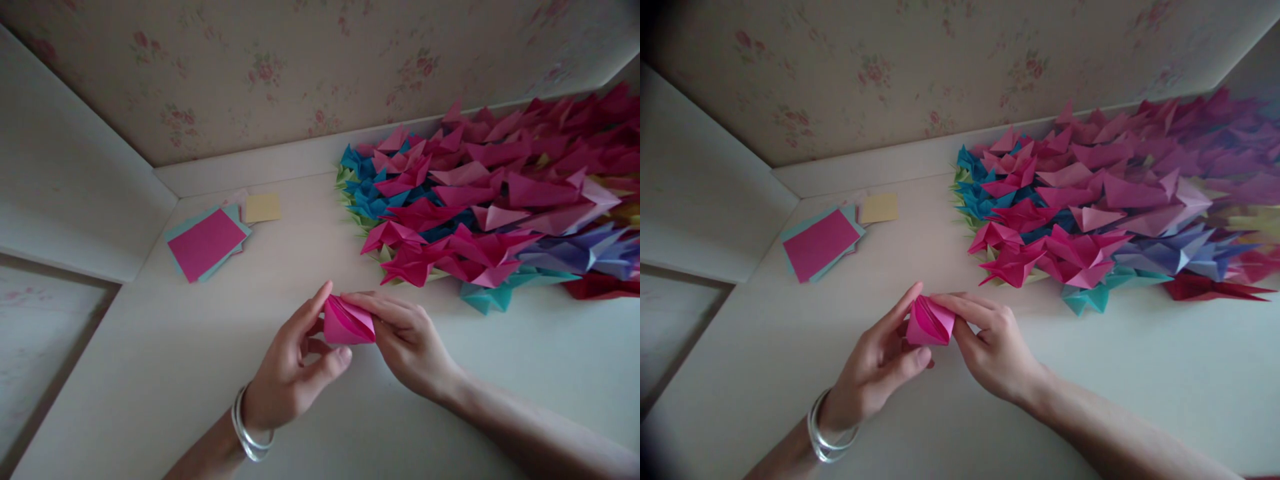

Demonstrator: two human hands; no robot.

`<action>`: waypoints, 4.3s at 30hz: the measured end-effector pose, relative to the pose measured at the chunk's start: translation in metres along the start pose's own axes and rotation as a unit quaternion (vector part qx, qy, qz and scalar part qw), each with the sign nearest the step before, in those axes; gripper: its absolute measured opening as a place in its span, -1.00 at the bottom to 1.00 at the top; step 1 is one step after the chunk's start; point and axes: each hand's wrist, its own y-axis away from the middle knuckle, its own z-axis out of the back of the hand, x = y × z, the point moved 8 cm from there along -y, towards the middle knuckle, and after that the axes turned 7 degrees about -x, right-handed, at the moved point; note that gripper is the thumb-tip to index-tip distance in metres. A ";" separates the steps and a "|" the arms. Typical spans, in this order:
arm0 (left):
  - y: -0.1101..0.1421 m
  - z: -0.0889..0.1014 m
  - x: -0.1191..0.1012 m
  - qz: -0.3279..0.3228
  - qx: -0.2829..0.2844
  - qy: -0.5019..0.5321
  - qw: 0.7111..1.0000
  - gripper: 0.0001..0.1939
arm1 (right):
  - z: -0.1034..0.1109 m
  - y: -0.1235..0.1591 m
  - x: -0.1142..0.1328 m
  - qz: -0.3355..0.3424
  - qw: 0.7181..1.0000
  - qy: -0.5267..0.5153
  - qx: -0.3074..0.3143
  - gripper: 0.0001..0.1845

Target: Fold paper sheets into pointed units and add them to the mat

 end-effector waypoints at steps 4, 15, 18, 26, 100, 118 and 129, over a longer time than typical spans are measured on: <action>-0.002 0.000 -0.002 -0.010 -0.008 -0.030 0.999 -0.20 | -0.002 0.002 0.000 0.008 1.000 0.016 0.005 -0.49; -0.006 0.016 -0.002 0.003 -0.101 -0.044 0.994 -0.53 | -0.008 0.005 0.009 0.039 0.996 -0.045 0.061 -0.49; -0.007 0.019 -0.002 -0.011 -0.116 -0.027 0.993 -0.68 | -0.012 0.003 0.010 0.015 0.995 -0.056 0.087 -0.46; -0.005 0.020 -0.011 -0.038 -0.127 -0.050 0.990 -0.87 | -0.005 -0.003 -0.005 -0.080 0.992 -0.080 0.049 -0.67; 0.002 0.010 -0.031 -0.220 -0.135 -0.279 0.925 -0.73 | -0.002 0.011 -0.025 -0.134 0.989 -0.049 -0.047 -0.91; -0.001 0.010 -0.014 -0.128 -0.106 -0.173 0.971 -0.83 | -0.015 0.008 -0.019 -0.158 0.982 -0.036 0.091 -0.65; 0.003 -0.005 -0.022 -0.152 0.007 -0.180 0.972 -0.66 | -0.015 0.014 -0.047 -0.333 0.893 -0.302 -0.023 -0.60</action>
